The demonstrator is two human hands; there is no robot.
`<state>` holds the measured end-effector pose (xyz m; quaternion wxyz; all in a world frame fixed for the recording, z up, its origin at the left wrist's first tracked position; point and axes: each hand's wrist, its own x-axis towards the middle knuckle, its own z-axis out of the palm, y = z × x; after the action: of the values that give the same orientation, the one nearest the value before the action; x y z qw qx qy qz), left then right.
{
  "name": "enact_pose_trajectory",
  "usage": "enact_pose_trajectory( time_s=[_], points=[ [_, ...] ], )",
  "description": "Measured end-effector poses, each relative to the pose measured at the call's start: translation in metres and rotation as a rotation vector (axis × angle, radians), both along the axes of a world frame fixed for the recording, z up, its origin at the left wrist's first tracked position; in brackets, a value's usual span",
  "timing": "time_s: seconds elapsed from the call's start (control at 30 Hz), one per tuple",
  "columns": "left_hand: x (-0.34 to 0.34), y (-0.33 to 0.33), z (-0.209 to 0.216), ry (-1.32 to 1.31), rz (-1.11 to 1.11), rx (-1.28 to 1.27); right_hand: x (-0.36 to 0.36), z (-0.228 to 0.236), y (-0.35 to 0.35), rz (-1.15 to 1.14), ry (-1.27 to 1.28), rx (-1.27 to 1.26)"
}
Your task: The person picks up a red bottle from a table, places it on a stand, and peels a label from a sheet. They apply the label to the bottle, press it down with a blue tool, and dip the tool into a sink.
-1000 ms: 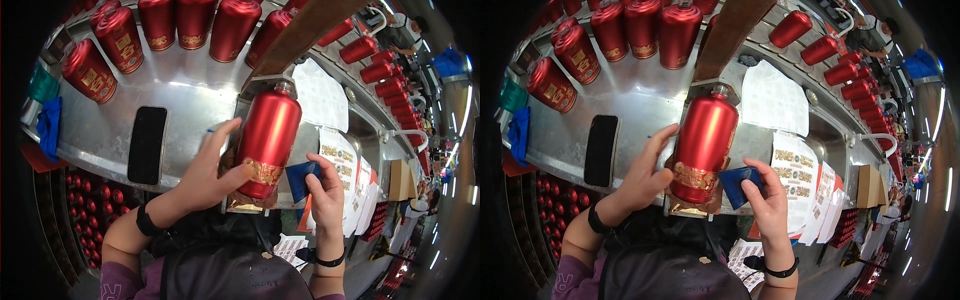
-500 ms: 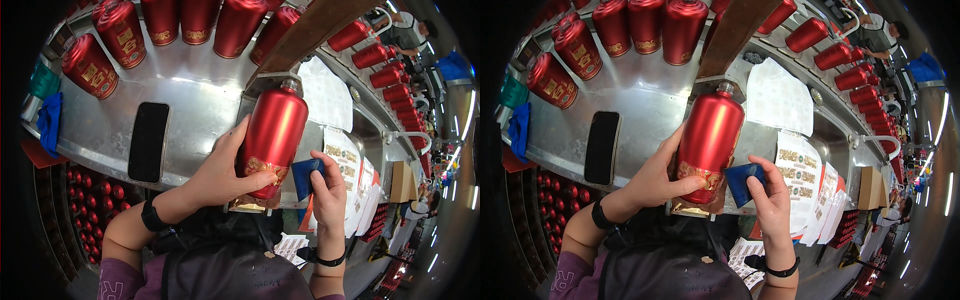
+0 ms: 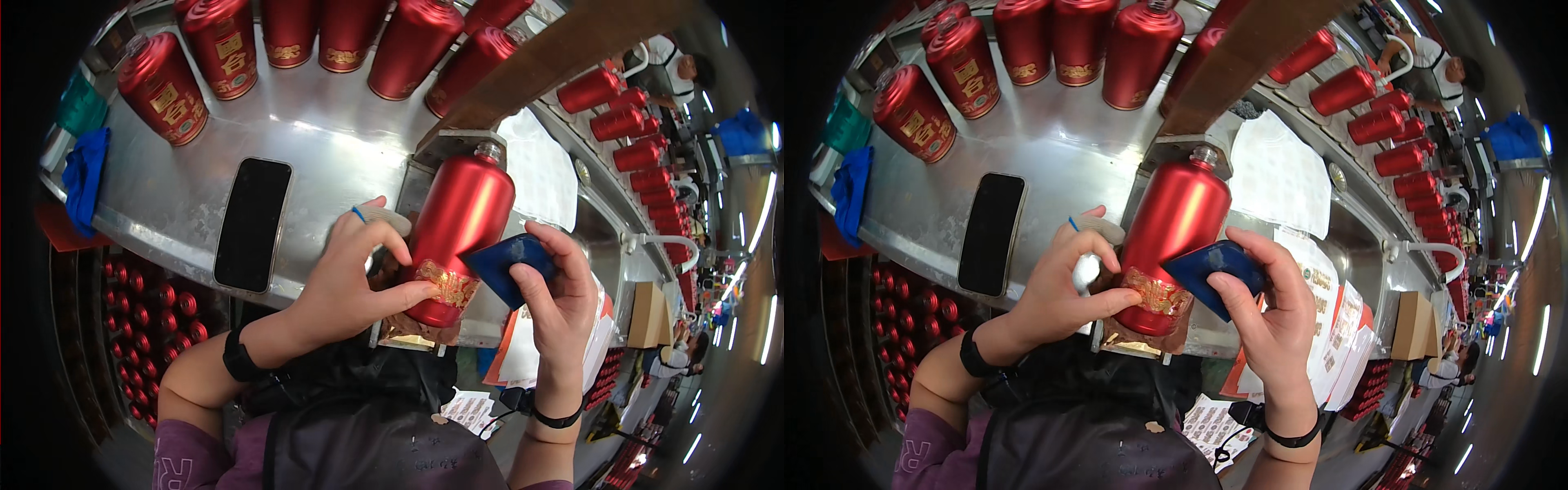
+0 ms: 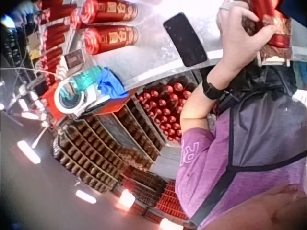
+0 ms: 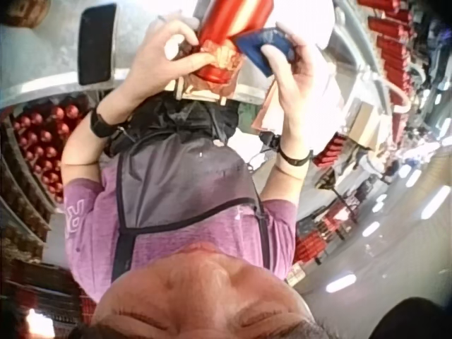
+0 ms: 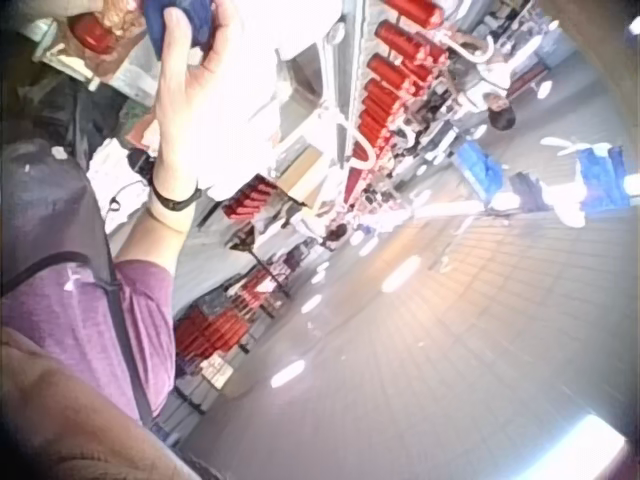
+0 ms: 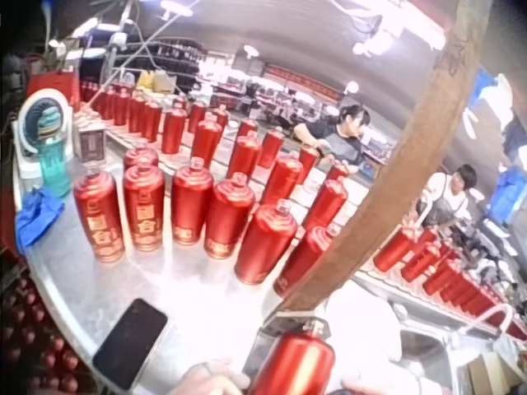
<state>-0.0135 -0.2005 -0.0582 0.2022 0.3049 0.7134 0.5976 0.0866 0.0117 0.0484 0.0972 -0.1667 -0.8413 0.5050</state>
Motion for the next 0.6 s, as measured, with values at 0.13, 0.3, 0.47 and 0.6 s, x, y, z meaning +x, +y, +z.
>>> enact_pose_trajectory(
  time_s=[0.13, 0.3, 0.47, 0.6],
  points=[
    [0.001, 0.002, 0.005, -0.006, 0.000, 0.039, -0.012, 0.001, -0.004, 0.051, -0.011, 0.116],
    [0.002, 0.001, 0.003, -0.063, 0.000, 0.086, -0.015, 0.005, -0.006, 0.045, -0.050, 0.091],
    [0.005, 0.000, 0.010, -0.138, -0.013, 0.069, -0.011, 0.001, -0.005, 0.027, -0.029, -0.005],
    [0.005, 0.002, 0.009, -0.008, 0.003, 0.034, -0.008, -0.001, -0.006, 0.013, -0.028, -0.034]
  ],
)
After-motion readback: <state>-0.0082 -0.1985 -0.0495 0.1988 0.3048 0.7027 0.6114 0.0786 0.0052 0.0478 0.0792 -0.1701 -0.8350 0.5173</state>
